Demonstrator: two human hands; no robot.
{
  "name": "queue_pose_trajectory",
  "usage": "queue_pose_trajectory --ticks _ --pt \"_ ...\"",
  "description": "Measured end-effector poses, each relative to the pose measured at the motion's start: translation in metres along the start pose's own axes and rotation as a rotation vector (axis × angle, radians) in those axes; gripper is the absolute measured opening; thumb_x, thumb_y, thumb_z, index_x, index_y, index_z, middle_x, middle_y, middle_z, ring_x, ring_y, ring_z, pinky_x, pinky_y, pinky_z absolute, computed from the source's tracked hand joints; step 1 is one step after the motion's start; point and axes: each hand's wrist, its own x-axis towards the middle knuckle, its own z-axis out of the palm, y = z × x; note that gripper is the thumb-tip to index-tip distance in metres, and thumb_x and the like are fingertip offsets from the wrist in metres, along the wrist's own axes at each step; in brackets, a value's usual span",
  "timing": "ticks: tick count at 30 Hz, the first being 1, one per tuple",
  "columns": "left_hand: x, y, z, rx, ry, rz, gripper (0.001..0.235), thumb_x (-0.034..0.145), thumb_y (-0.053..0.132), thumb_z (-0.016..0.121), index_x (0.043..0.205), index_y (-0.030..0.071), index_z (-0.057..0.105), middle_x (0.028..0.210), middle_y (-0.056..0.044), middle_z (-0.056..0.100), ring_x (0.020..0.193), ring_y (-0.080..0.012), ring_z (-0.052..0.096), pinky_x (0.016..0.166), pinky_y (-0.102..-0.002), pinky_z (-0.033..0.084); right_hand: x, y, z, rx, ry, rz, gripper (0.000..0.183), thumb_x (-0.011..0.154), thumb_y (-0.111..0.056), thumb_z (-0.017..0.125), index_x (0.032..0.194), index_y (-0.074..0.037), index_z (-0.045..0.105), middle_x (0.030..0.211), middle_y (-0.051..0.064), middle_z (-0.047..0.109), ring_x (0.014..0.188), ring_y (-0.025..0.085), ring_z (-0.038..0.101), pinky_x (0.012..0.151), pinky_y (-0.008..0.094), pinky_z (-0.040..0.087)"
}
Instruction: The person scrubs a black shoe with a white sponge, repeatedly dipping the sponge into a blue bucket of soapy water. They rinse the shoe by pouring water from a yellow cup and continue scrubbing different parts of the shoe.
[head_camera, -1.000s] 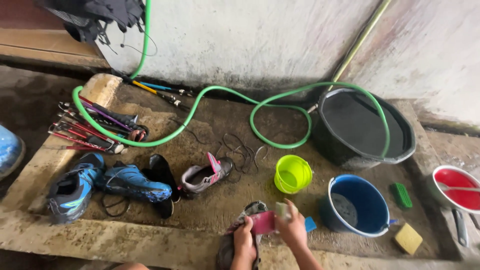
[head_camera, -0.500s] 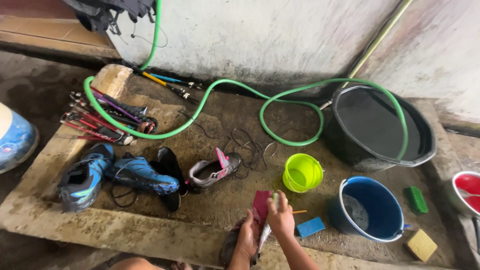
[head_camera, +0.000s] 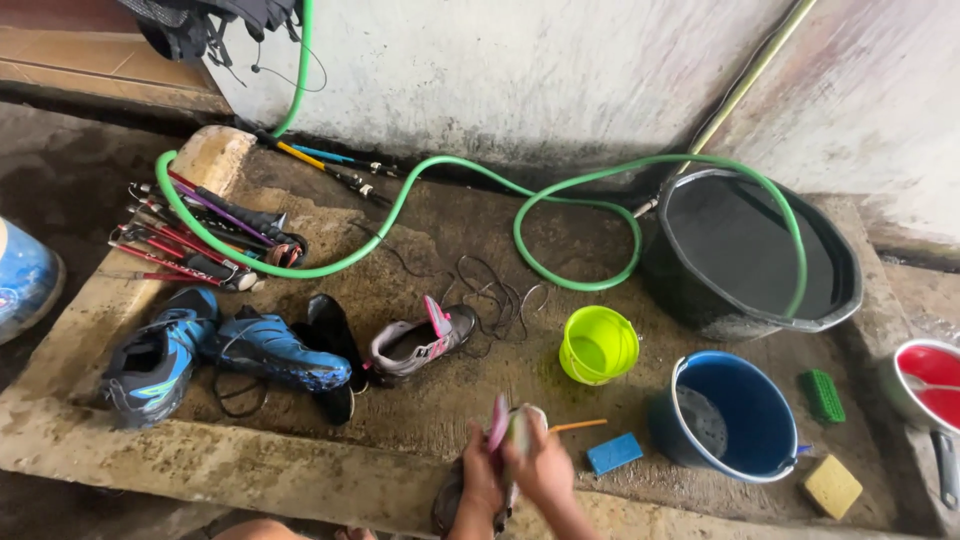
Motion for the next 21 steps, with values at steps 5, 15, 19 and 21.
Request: queue_pose_trajectory --ticks 5,15,19,21 --pt "0.041 -0.004 -0.047 -0.152 -0.041 0.199 0.053 0.082 0.070 0.068 0.082 0.018 0.074 0.073 -0.004 0.071 0.068 -0.0201 0.067 0.067 -0.033 0.053 -0.027 -0.021 -0.068 0.497 -0.500 0.215 0.076 0.072 -0.067 0.047 0.143 -0.040 0.055 0.123 0.001 0.077 0.098 0.017 0.078 0.080 0.034 0.070" --pt "-0.023 0.014 0.027 0.088 0.177 0.052 0.120 0.076 0.091 0.026 0.126 -0.011 0.066 0.122 -0.031 0.070 0.116 -0.0425 0.064 0.110 -0.055 0.045 -0.065 -0.028 -0.029 0.611 -0.256 0.641 0.064 0.082 -0.049 0.054 0.144 -0.035 0.045 0.147 -0.003 0.057 0.110 0.036 0.074 0.088 0.048 0.055" --pt "0.013 0.001 -0.010 0.116 0.050 0.004 0.110 0.074 0.092 0.030 0.112 -0.003 0.067 0.109 -0.022 0.069 0.106 -0.0358 0.064 0.101 -0.047 0.047 -0.058 -0.008 -0.041 0.499 -0.260 0.466 0.075 0.075 -0.061 0.054 0.147 -0.041 0.048 0.113 0.010 0.079 0.095 0.027 0.077 0.083 0.041 0.058" --pt "0.012 -0.001 0.000 0.050 -0.035 -0.031 0.101 0.070 0.097 0.041 0.088 0.004 0.073 0.079 -0.015 0.073 0.080 -0.0307 0.071 0.084 -0.044 0.056 -0.033 -0.015 -0.053 0.465 -0.278 0.527 0.077 0.076 -0.063 0.050 0.151 -0.043 0.045 0.127 0.010 0.076 0.108 0.029 0.076 0.093 0.044 0.058"
